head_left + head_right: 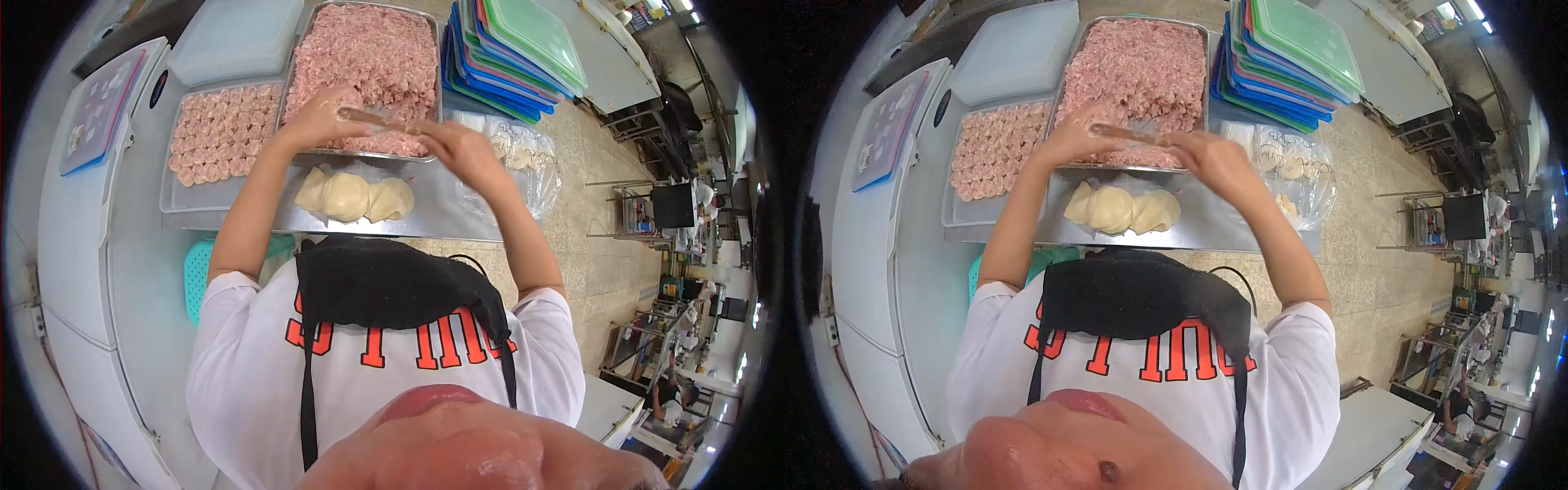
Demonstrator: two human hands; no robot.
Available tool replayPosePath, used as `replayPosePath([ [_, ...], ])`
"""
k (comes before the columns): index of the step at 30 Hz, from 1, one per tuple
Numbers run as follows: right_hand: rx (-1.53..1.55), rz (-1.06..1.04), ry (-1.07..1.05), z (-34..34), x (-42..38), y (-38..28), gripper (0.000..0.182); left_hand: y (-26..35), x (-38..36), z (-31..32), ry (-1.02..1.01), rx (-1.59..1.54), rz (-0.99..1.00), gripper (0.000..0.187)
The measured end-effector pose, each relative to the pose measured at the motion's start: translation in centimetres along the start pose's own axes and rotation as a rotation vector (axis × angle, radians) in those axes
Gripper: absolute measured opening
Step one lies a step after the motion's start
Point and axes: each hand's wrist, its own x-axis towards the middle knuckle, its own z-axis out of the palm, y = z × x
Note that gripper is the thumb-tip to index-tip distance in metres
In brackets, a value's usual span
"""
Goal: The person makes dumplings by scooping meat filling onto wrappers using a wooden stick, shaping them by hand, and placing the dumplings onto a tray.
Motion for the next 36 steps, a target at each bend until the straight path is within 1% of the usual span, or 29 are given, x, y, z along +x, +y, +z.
replayPosePath([
  [1,0.002,0.029,-0.055,-0.8,0.3,0.6,0.026,-0.1,-0.2,0.0,-0.006,-0.027,-0.038,0.074],
  [2,0.002,0.022,-0.054,-1.7,0.5,0.9,0.026,-0.1,-0.3,-0.2,-0.005,-0.051,-0.075,0.076],
  [3,0.045,0.077,-0.059,-3.0,0.7,0.5,0.027,0.3,-0.6,-0.5,0.000,-0.046,-0.076,0.076],
  [4,0.089,0.136,-0.063,-3.8,0.8,0.1,0.028,1.1,-1.1,-0.8,0.069,-0.028,-0.006,0.072],
  [5,0.141,0.126,-0.089,-3.9,0.9,-0.4,0.031,1.8,-1.3,-1.0,0.134,-0.012,0.063,0.067],
  [6,0.142,0.127,-0.090,-2.9,1.0,-0.5,0.031,2.3,-1.1,-1.5,0.133,-0.013,0.062,0.067],
  [8,0.205,0.035,-0.073,0.5,0.7,0.1,0.028,2.9,-0.7,-2.4,-0.053,-0.239,0.036,0.052],
  [9,0.281,0.066,-0.119,1.4,0.9,0.7,0.029,2.2,-0.8,-2.0,-0.048,-0.238,0.030,0.052],
  [10,0.282,0.052,-0.126,2.2,1.1,1.5,0.029,1.2,-1.0,-1.4,0.119,-0.164,0.015,0.045],
  [11,0.410,0.182,-0.196,2.9,1.2,2.4,0.030,0.1,-1.4,-1.2,0.286,-0.085,-0.004,0.039],
  [12,0.538,0.316,-0.270,4.0,1.1,3.4,0.030,0.4,-2.2,-2.3,0.296,-0.079,-0.017,0.039],
  [13,0.545,0.305,-0.280,5.8,1.0,4.8,0.030,1.3,-3.1,-4.1,0.248,-0.140,-0.116,0.037],
  [14,0.640,0.384,-0.230,7.9,0.9,6.2,0.030,1.4,-4.1,-5.4,0.200,-0.204,-0.215,0.036],
  [15,0.730,0.462,-0.180,9.7,0.6,7.4,0.031,-1.2,-4.8,-6.1,0.220,-0.242,-0.161,0.036],
  [16,0.733,0.449,-0.194,11.2,0.3,8.3,0.031,-2.4,-5.9,-7.1,0.337,-0.249,-0.157,0.036],
  [17,0.741,0.464,-0.128,12.6,0.0,9.0,0.030,-3.7,-7.3,-8.2,0.455,-0.252,-0.156,0.036],
  [18,0.751,0.479,-0.064,13.5,0.1,9.2,0.030,-6.3,-9.1,-9.8,0.498,-0.260,-0.243,0.035],
  [19,0.777,0.492,-0.091,12.6,0.4,8.2,0.029,-8.4,-11.0,-11.2,0.542,-0.267,-0.332,0.035],
  [20,0.790,0.476,-0.112,12.1,0.6,8.0,0.029,-8.7,-12.9,-12.1,0.559,-0.256,-0.352,0.035],
  [22,0.971,0.687,-0.124,11.8,0.7,8.1,0.029,-8.2,-16.4,-13.9,0.630,0.183,-0.547,0.038],
  [23,0.968,0.574,-0.029,12.1,0.7,8.0,0.024,-9.9,-18.1,-14.4,0.640,0.190,-0.563,0.038],
  [25,1.025,0.562,-0.092,11.7,0.6,8.0,0.022,-14.8,-21.2,-14.4,0.572,0.616,-0.585,0.045],
  [26,1.075,0.561,-0.141,11.6,0.6,8.1,0.019,-16.4,-22.2,-13.9,0.577,0.620,-0.601,0.045],
  [27,1.004,0.541,-0.129,11.8,0.7,8.0,0.017,-16.8,-22.8,-13.4,0.598,0.622,-0.657,0.050],
  [28,1.008,0.533,-0.141,11.9,0.8,7.9,0.017,-17.2,-23.5,-13.2,0.618,0.624,-0.711,0.054],
  [29,0.985,0.526,-0.183,11.7,0.8,8.0,0.018,-17.6,-23.8,-12.9,0.622,0.628,-0.720,0.054],
  [31,0.961,0.515,-0.229,12.0,1.1,8.5,0.019,-15.6,-22.7,-11.8,0.645,0.694,-0.993,0.064],
  [33,0.910,0.435,-0.219,12.8,1.0,9.1,0.023,-16.6,-22.4,-11.6,0.634,0.724,-1.010,0.066],
  [36,0.913,0.477,-0.209,12.8,0.9,8.8,0.024,-18.4,-21.6,-11.4,0.600,0.720,-1.029,0.069],
])
